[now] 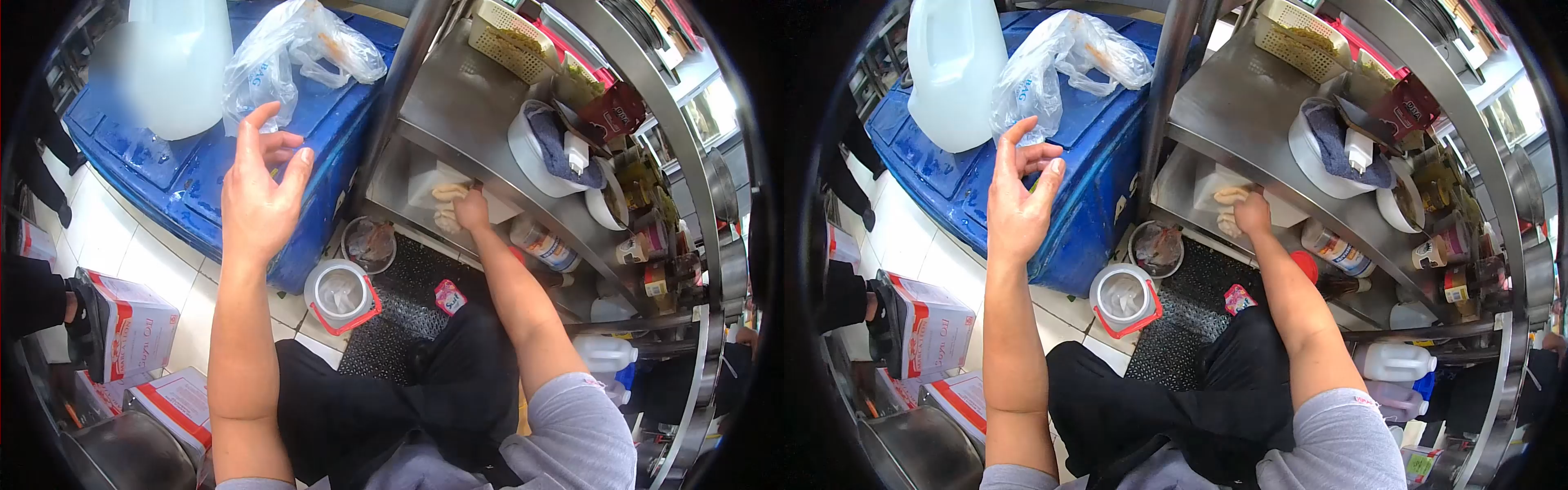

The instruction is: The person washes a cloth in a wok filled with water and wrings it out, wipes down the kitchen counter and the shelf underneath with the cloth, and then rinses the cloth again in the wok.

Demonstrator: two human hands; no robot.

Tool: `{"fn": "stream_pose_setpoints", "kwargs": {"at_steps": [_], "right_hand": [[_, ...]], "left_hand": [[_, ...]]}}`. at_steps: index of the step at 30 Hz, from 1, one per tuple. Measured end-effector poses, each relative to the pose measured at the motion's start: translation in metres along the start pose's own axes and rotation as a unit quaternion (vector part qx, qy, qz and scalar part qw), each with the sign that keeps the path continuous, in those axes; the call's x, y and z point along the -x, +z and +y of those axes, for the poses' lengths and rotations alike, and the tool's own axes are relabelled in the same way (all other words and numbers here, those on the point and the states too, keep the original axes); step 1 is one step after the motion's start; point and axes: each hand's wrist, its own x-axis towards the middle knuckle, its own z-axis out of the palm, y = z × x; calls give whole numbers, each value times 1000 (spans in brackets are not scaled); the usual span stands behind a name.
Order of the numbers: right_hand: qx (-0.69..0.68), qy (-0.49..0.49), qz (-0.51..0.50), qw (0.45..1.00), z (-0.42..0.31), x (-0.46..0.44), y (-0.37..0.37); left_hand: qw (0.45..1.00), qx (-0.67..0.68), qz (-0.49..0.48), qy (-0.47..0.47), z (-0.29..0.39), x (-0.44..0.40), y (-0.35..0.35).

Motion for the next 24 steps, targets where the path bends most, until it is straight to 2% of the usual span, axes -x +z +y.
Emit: {"fn": "stream_pose_setpoints", "kwargs": {"at_steps": [2, 4, 9, 11, 13, 14, 15, 16, 18, 19, 21, 22, 24], "right_hand": [[32, 11, -18, 999, 7, -29, 20], [82, -13, 7, 997, 12, -52, 39], [58, -54, 36, 996, -8, -79, 42], [55, -72, 31, 995, -17, -89, 41], [28, -128, -90, 987, -6, -112, 47], [30, -132, -92, 986, -5, -118, 54], [116, -171, -66, 976, -5, -122, 57], [201, -206, -35, 957, -6, -126, 60], [252, -244, -29, 936, -5, -131, 59], [253, -250, -32, 934, -6, -133, 58], [218, -245, -43, 944, -9, -138, 52], [191, -233, -42, 953, -11, -140, 50], [134, -200, -34, 970, -12, -143, 43]], "left_hand": [[1000, 16, 4, -6, 0, -1, 0], [999, 39, 21, 7, -6, -1, 1], [998, 52, 31, -1, -8, -2, -1], [991, 128, 24, -16, -9, -2, -4], [976, 209, 59, 2, -10, -3, -12], [972, 222, 77, 12, -13, -1, -19], [967, 236, 94, 21, -16, 1, -26], [978, 183, 89, 50, -14, 3, -33], [990, 95, 60, 82, -10, 5, -43], [990, 99, 60, 78, -13, 4, -42], [997, -64, 14, 45, -20, -1, -38], [976, -197, -3, 94, -25, -3, -40], [965, -238, -21, 109, -18, -1, -37]]}}
